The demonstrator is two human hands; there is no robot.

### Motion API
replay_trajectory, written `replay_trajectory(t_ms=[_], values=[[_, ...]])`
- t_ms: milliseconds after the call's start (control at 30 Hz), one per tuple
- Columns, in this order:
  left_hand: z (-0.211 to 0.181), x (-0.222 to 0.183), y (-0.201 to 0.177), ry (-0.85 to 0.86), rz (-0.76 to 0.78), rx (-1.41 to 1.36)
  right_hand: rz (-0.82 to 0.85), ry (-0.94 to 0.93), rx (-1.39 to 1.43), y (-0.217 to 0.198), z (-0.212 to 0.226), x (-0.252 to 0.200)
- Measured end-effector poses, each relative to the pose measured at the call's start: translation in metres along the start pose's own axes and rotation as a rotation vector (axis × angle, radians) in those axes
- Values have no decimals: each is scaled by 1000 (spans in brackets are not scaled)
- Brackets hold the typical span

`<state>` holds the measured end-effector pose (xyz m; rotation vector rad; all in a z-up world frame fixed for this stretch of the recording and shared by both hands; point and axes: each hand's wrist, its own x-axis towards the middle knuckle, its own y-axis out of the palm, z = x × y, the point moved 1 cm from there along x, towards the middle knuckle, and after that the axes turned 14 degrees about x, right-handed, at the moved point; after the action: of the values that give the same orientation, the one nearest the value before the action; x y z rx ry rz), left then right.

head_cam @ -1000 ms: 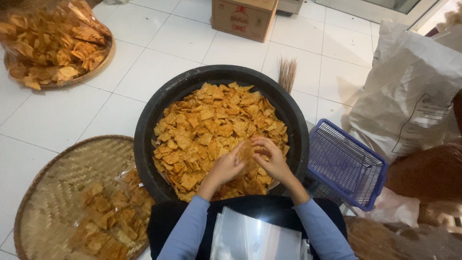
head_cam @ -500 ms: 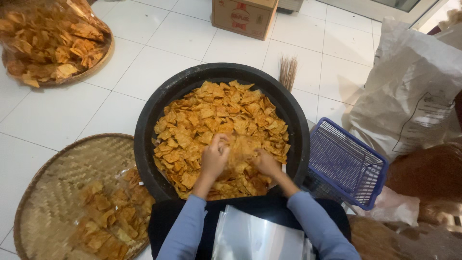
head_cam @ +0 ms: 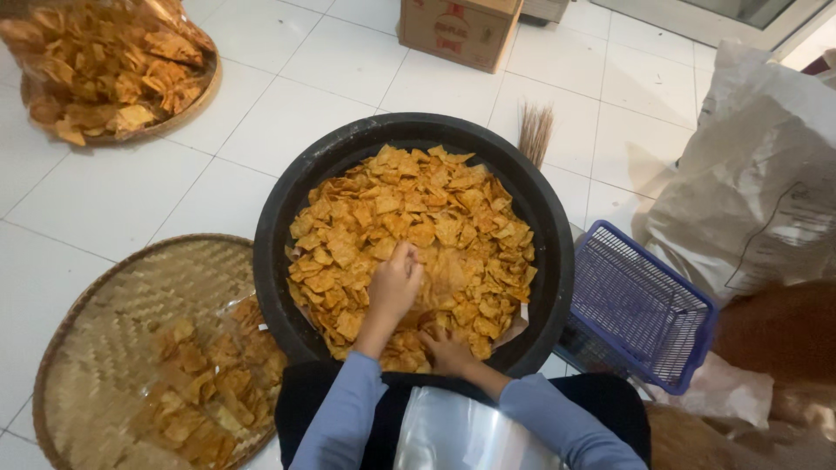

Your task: The person scoops fried chips from a large black basin into a blue basket on a digital scale, then transfers them into clear plastic bags. The person repeats this process multiple times, handling the chips by hand and using the scale to measure portions.

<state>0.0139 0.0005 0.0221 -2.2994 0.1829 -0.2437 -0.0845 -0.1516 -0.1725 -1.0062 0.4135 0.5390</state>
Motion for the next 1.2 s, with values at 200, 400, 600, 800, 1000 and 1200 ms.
replay_trajectory(t_ms=[200, 400, 600, 800, 1000, 1200], values=[[3, 1, 4, 72, 35, 116, 2, -68, -59, 5, -9, 7], [10, 2, -2, 44, 116, 209, -170, -260, 141, 18, -44, 27], [11, 4, -12, 2, 197, 269, -172, -276, 201, 11, -71, 41], [18, 10, -11, -45, 203, 206, -514, -271, 525, -50, -87, 34], [2, 1, 17, 80, 206, 89, -750, -260, 1146, -136, -46, -45], [-15, -13, 29, 273, 224, 10, -1182, -487, 1203, -168, 22, -119]])
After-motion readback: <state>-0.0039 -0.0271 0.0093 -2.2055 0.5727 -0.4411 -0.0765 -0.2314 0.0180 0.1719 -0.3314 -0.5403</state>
